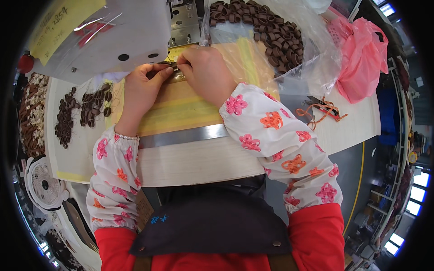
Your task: The recorder is using an industrial sewing machine to sew small leather labels onto fabric or other leather pieces.
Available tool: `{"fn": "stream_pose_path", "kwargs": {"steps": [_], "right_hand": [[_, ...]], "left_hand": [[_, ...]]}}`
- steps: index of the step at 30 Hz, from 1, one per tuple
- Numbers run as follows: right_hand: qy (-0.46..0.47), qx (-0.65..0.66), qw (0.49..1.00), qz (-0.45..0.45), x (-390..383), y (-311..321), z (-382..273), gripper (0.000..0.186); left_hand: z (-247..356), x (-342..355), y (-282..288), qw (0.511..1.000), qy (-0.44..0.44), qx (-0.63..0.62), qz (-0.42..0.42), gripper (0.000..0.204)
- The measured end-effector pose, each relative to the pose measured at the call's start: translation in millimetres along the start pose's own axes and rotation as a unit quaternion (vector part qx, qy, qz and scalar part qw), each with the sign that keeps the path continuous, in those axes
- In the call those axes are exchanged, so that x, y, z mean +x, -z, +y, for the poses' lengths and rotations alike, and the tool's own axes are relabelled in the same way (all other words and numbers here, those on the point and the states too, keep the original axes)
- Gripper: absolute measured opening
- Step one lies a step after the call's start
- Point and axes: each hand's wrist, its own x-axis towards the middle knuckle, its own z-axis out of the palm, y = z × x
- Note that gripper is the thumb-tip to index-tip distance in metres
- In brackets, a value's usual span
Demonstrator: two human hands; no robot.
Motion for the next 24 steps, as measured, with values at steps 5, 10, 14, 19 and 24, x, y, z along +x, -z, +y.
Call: {"fn": "stream_pose_path", "kwargs": {"steps": [5, 10, 14, 19, 24], "right_hand": [[0.011, -0.018, 1.000, -0.002, 0, -1, 2, 0.007], [0.003, -0.030, 0.999, -0.019, 2, 2, -2, 0.009], [-0.021, -0.044, 0.998, -0.037, 4, 6, -6, 0.009], [-0.021, -0.068, 0.996, -0.053, 7, 5, -5, 0.010], [-0.027, -0.080, 0.995, -0.062, 9, 3, -3, 0.012]], "left_hand": [[4, 2, 4, 0.997, 0.036, 0.059, -0.024, 0.024], [3, 4, 5, 0.994, 0.051, 0.086, -0.034, 0.026], [3, 4, 5, 0.996, 0.038, 0.079, -0.030, 0.026], [-5, 5, 5, 0.997, 0.017, 0.072, -0.022, 0.025], [0, 4, 6, 0.995, 0.027, 0.093, -0.023, 0.024]]}}
